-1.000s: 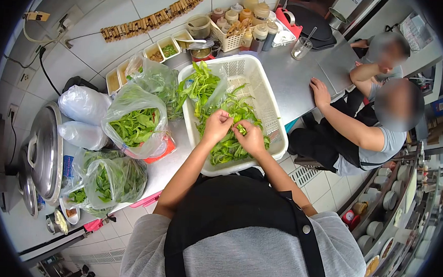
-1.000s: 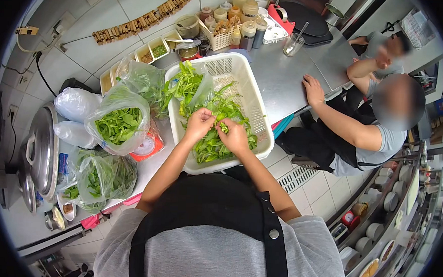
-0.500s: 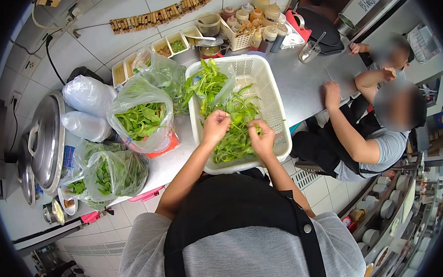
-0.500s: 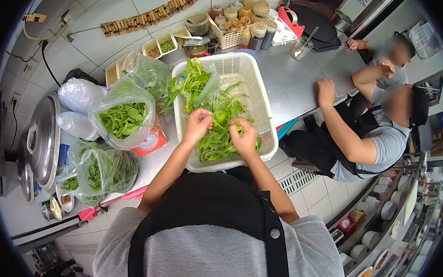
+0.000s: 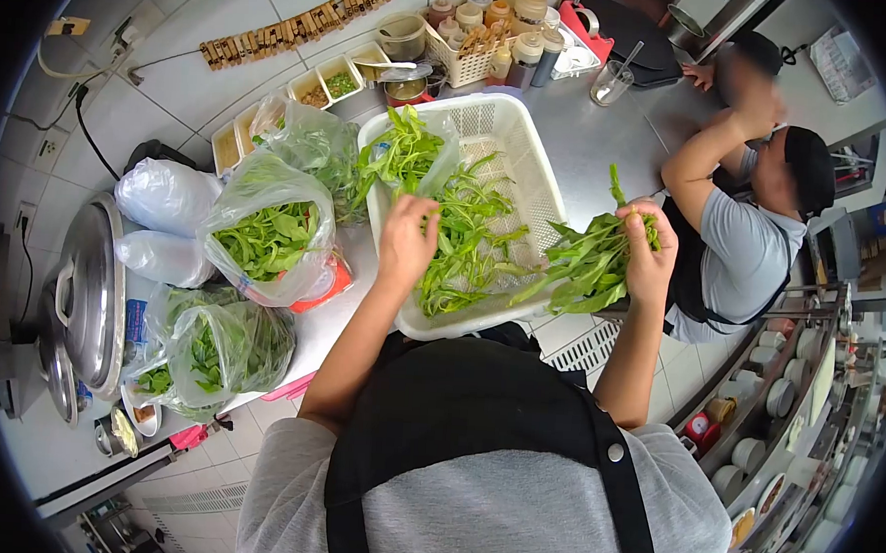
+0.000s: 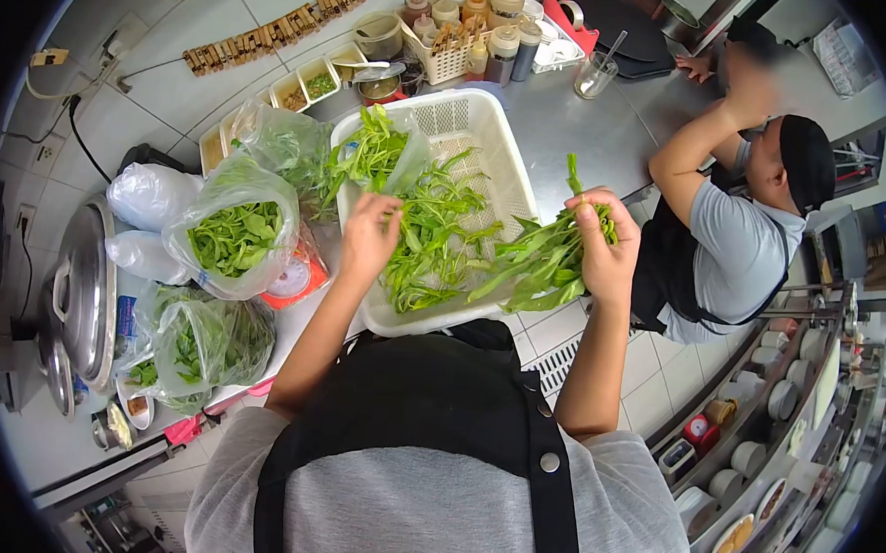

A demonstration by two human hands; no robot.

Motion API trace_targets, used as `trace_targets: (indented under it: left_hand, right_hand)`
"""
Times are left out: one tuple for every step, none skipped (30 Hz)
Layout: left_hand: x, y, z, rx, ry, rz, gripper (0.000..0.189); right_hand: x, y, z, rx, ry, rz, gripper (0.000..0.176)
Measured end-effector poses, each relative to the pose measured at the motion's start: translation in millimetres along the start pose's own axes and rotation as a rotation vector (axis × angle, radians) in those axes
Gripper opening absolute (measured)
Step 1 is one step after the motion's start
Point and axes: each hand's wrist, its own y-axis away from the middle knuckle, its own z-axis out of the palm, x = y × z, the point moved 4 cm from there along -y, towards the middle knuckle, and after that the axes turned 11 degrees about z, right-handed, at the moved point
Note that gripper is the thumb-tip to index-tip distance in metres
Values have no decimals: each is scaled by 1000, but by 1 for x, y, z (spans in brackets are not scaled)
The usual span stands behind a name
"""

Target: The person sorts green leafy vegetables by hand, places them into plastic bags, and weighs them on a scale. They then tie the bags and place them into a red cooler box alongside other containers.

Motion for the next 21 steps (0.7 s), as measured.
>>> trace_targets:
  left_hand:
    - [-1,2,11,-64,49,11,13]
    - [-2,5,19,-65,48,13,13]
    - [3,7,27,-159,44,48,11]
    - [8,9,35,-252,41,84,8]
    - [15,11,39,-268,-18,160,11]
    - [13,18,41,-270,-16,163,11]
    - [8,29,53,-542,-115,209,14]
    - [2,41,65,-813,-215,253,19]
    - [2,48,69,-1109,-141,73,25]
    - [7,46,65,-1111,-141,78,25]
    - [12,47,61,-1190,-112,57,25]
    - [16,48,57,-1269,-84,34,24]
    - [22,43,53,-1272,-87,35,24]
    - [26,30,48,-1137,-157,25,21]
    - [28,19,46,-999,-225,15,19]
    - [29,11,53,-1000,-226,15,19]
    - [31,-3,60,-835,-197,38,15]
    - [30,-14,63,-669,-169,59,15]
    - [20,-16,72,-665,-170,56,15]
    - [10,-17,84,-666,-318,149,19]
    - [9,-20,89,-664,-465,247,26]
  right_hand:
    - [-5,-1,1,17,15,-80,11]
    - [-9,0,2,33,29,-160,11]
    - [-6,1,1,3,52,-117,11]
    - [-5,2,1,8,52,-118,11]
    - [-2,4,4,-27,-12,-33,12]
    - [1,6,7,-64,-77,54,13]
    - [-1,9,8,-78,-93,108,12]
    - [0,9,7,-76,-93,107,12]
    - [1,9,6,-83,-72,100,12]
    - [2,9,6,-89,-51,91,12]
    - [4,9,5,-93,-45,65,12]
    - [4,9,4,-89,-46,65,12]
    - [4,9,4,-99,-38,72,12]
    - [4,10,4,-109,-29,79,12]
    - [5,10,5,-108,-31,80,12]
    - [5,11,6,-113,-16,84,12]
    - [4,10,8,-120,-1,86,12]
    - [5,10,11,-123,-1,84,12]
    - [5,11,13,-134,-13,80,12]
    - [5,10,16,-143,-23,75,12]
    - [4,11,18,-157,-34,87,11]
